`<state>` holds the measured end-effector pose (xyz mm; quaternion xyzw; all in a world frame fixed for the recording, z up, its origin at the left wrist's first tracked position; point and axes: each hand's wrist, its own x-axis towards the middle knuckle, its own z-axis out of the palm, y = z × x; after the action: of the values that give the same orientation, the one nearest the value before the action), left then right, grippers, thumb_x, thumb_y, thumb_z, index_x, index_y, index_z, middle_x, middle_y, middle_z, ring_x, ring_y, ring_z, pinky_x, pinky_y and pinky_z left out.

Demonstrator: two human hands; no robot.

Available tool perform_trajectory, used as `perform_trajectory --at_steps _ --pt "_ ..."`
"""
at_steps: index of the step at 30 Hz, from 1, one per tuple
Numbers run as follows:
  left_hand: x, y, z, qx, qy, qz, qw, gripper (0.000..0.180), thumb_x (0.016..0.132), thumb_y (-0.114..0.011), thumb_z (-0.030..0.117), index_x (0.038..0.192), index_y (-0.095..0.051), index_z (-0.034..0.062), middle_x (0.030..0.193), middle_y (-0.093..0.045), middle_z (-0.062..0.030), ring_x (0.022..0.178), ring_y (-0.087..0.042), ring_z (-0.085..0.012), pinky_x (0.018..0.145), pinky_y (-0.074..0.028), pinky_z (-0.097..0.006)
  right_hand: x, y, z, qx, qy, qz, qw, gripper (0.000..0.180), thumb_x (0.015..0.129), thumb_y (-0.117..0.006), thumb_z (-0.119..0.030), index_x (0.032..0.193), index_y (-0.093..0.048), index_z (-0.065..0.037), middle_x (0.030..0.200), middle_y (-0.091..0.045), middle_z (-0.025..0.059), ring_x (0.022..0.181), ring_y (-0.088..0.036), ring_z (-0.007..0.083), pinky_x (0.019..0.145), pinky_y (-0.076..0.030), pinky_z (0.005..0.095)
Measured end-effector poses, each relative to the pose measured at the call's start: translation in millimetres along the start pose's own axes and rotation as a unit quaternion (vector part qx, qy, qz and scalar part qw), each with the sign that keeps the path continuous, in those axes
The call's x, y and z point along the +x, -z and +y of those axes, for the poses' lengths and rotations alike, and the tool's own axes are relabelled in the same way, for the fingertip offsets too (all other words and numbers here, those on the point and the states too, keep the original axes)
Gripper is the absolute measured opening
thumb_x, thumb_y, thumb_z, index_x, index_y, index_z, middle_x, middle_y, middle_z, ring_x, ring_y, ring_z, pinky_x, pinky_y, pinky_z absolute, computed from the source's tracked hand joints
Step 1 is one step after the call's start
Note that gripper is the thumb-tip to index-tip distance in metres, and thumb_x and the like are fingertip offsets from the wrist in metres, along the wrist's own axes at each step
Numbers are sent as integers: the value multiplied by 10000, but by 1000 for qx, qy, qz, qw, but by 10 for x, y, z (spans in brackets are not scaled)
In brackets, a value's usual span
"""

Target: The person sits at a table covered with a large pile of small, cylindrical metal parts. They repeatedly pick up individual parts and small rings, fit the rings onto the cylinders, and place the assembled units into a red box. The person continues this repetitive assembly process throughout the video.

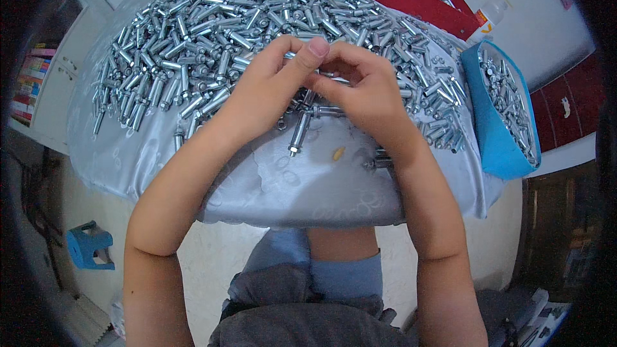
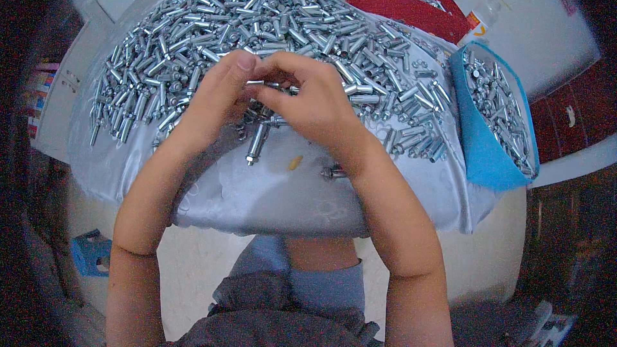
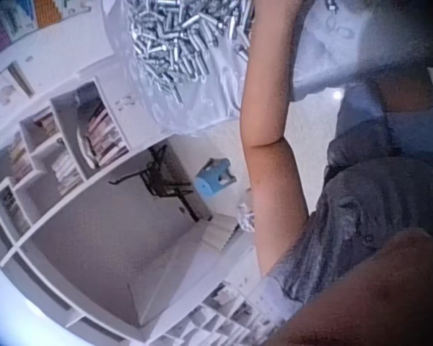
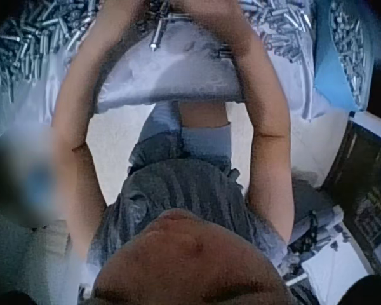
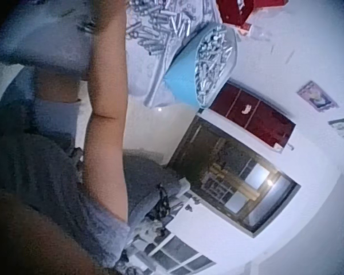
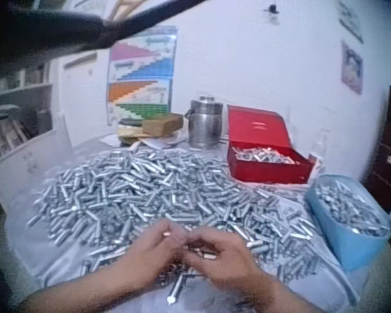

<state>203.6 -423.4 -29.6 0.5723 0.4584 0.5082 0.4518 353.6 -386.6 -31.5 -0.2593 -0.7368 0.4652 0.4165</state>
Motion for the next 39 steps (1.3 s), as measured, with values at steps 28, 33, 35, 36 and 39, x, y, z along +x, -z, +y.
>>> perform_trajectory --at_steps 28,33,35,36,39 --pt "200 374 97 -230 29 184 955 264 828 -555 256 848 -518 -4 535 -255 55 435 -233 -40 380 -181 -202 73 621 202 -407 33 240 881 295 680 -642 -264 884 -615 -54 950 -569 169 937 -512 316 839 -377 367" --pt "222 532 100 -264 7 216 940 283 823 -564 258 896 -502 -8 549 -262 51 451 -233 -39 386 -186 -200 44 795 262 -503 -97 254 821 478 666 -643 -366 1033 -557 -73 1103 -502 172 1084 -410 341 932 -269 447" --pt "240 608 69 -278 -12 208 938 284 822 -565 259 902 -502 -7 549 -261 52 451 -235 -40 390 -190 -200 32 824 256 -521 -155 258 799 541 661 -645 -392 1086 -525 -79 1141 -480 174 1120 -377 347 948 -239 469" --pt "245 632 60 -284 -21 203 937 285 822 -566 259 905 -502 -6 548 -261 52 451 -236 -41 392 -192 -200 28 836 251 -527 -179 257 790 562 660 -646 -399 1105 -512 -82 1150 -474 175 1129 -368 348 950 -232 474" --pt "219 651 105 -278 -18 236 931 273 825 -561 254 905 -503 0 544 -254 56 451 -234 -42 397 -194 -200 40 913 280 -524 -221 254 782 601 662 -646 -413 1130 -489 -70 1182 -442 195 1156 -337 355 953 -236 483"
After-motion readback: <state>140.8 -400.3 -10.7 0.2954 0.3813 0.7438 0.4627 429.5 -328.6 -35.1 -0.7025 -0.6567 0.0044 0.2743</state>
